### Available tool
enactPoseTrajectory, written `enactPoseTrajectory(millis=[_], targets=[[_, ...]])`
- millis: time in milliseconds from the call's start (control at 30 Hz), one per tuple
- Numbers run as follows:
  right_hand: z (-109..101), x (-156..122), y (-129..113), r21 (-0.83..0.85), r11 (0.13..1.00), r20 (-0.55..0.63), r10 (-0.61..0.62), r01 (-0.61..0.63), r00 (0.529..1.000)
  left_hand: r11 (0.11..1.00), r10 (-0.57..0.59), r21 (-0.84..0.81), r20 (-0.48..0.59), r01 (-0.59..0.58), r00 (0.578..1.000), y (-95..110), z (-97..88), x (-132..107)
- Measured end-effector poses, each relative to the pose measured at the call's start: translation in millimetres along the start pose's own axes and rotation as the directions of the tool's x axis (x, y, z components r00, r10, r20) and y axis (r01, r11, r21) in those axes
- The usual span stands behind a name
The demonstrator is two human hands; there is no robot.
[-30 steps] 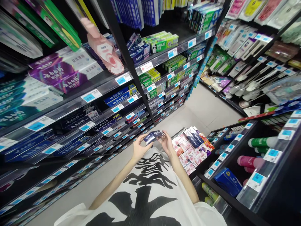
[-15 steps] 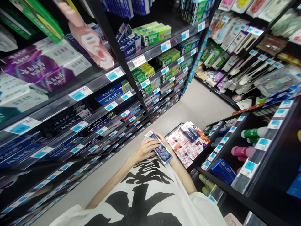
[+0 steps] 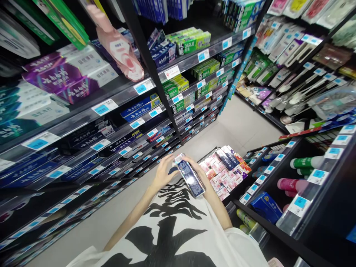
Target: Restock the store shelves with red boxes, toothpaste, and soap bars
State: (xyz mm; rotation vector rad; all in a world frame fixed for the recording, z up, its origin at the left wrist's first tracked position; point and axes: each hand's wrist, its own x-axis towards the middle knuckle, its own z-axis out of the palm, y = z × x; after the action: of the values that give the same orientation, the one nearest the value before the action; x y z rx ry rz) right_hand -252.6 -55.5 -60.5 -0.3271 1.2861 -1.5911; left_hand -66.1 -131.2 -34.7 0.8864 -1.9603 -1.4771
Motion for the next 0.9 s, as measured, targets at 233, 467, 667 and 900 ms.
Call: enactPoseTrajectory(millis=[233, 467, 667, 900], targets=[[-0.4, 17.4, -19.4, 0.019, 0.994, -0.229, -0.099, 0.106, 0.968, 0.703, -0.281, -0.532, 0.403, 0.473, 0.871, 4.4, 27.2, -13.9], [-6.9, 8.5, -18.9, 0.173, 0.974, -0.247, -0.102, 0.147, 0.964, 0.761, -0.284, -0.520, 0.272, 0.389, 0.919, 21.9, 19.4, -1.8], [6.9, -16.5, -19.0, 0.156, 0.982, 0.060, -0.115, 0.105, 0.991, 0.469, -0.427, -0.746, 0.277, 0.473, 0.860, 16.6, 18.3, -1.1], [43.5, -33.8, -18.1, -0.437, 0.828, 0.335, -0.214, 0.352, 0.918, 0.375, -0.550, -0.757, 0.283, 0.535, 0.786, -2.5, 32.5, -1.8]])
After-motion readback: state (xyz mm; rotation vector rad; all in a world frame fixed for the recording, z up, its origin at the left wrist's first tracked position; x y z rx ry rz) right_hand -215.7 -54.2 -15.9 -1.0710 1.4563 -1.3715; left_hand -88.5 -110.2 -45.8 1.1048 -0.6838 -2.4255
